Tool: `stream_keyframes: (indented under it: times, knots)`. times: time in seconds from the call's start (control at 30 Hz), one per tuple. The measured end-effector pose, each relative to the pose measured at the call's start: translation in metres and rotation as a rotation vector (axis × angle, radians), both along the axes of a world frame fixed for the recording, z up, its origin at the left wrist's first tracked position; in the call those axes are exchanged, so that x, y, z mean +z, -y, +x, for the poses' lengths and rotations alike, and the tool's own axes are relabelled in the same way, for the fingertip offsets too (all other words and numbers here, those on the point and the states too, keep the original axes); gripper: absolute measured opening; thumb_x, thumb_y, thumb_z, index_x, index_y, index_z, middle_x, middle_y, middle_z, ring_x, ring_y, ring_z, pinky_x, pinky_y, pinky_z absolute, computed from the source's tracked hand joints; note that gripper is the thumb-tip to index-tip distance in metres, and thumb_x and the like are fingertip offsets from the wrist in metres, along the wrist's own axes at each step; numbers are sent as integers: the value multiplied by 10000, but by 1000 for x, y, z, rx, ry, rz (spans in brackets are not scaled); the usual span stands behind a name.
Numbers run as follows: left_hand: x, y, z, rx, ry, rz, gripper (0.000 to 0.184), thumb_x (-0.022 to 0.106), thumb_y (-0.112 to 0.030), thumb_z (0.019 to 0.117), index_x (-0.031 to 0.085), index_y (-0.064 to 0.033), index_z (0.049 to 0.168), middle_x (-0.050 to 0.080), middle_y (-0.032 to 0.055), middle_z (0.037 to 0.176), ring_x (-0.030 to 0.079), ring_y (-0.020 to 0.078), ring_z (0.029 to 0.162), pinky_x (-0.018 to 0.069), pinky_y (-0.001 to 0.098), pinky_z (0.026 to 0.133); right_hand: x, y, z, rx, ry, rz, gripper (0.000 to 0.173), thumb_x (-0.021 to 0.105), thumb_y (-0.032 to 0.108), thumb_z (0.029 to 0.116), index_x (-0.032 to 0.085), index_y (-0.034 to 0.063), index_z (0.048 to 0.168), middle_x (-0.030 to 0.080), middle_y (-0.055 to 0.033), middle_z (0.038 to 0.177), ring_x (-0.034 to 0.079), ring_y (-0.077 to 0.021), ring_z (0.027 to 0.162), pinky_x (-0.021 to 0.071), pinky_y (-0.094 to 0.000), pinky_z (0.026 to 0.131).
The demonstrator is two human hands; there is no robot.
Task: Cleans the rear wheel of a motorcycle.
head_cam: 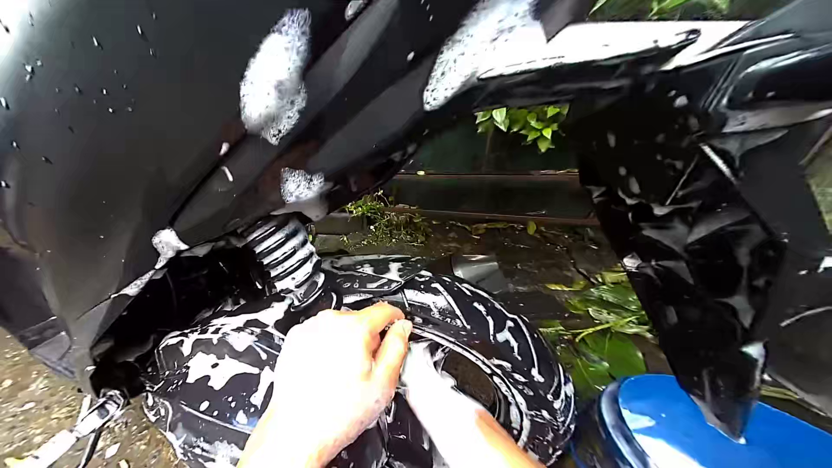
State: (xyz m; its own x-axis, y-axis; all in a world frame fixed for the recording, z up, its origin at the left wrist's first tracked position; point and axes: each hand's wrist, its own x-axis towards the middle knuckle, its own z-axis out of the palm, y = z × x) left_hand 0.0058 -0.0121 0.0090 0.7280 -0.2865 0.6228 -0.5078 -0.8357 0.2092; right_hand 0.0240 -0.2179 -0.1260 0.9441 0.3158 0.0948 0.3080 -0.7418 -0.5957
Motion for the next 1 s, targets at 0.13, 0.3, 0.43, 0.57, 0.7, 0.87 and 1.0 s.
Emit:
stream_keyframes:
  times: [0.13, 0.3, 0.43, 0.57, 0.7, 0.87, 1.0]
  knots:
    - [-2, -2, 0, -2, -41, -23, 307, 480, -496, 1016, 767, -388, 1037, 590, -187, 619, 552, -3, 541, 472, 327, 493, 0, 10, 0, 119, -45, 10, 589, 260, 470, 1101, 399, 162, 1583, 437, -110, 1598, 496, -252, 1421, 427, -523, 1146]
    - [-4, -16, -4, -22, -111, -92, 297, 489, -494, 1027, 759, -385, 1083, 671, -174, 703, 629, 2, 594, 565, 334, 534, -55, 8, 4, 20, 202, 219, 541, 418, 385, 1082, 434, 145, 1567, 404, -111, 1618, 506, -232, 1413, 475, -469, 1128]
    - [-8, -15, 1, 82, -7, 7, 356, 461, -522, 1006, 772, -360, 1061, 639, -166, 673, 596, 10, 573, 518, 360, 520, -84, -9, 1, -167, 322, 287, 514, 473, 313, 1047, 521, 54, 1489, 507, -158, 1534, 519, -261, 1402, 456, -458, 1141]
    - [-8, -10, 2, 67, -13, 78, 383, 459, -521, 1015, 783, -321, 1063, 690, -108, 715, 634, 50, 610, 541, 420, 561, -99, -31, -13, -227, 285, 981, 439, 467, 148, 1053, 528, -54, 1438, 590, -171, 1438, 593, -190, 1311, 496, -360, 1113]
    - [-7, -13, -3, 60, -25, 65, 369, 462, -446, 1025, 785, -273, 1073, 723, -88, 768, 656, 32, 646, 550, 375, 585, -25, -2, -54, -605, -64, 1259, 338, 463, 5, 1017, 558, -170, 1290, 674, -229, 1182, 653, -152, 1063, 516, -266, 950]
    - [-8, -12, -1, 64, -35, 76, 365, 473, -442, 1023, 786, -262, 1078, 705, -104, 723, 629, 12, 593, 539, 332, 545, -41, -33, 3, -366, 190, 1388, 274, 565, 151, 987, 637, -66, 1137, 675, -91, 834, 638, -123, 652, 560, -291, 565]
    - [-8, -14, -3, 50, -35, 79, 365, 470, -419, 1029, 784, -245, 1091, 715, -98, 739, 643, 12, 608, 551, 321, 559, 12, -29, -15, -620, -21, 1176, 262, 625, 36, 931, 679, -58, 1170, 709, -124, 1115, 661, -121, 1040, 522, -288, 965]
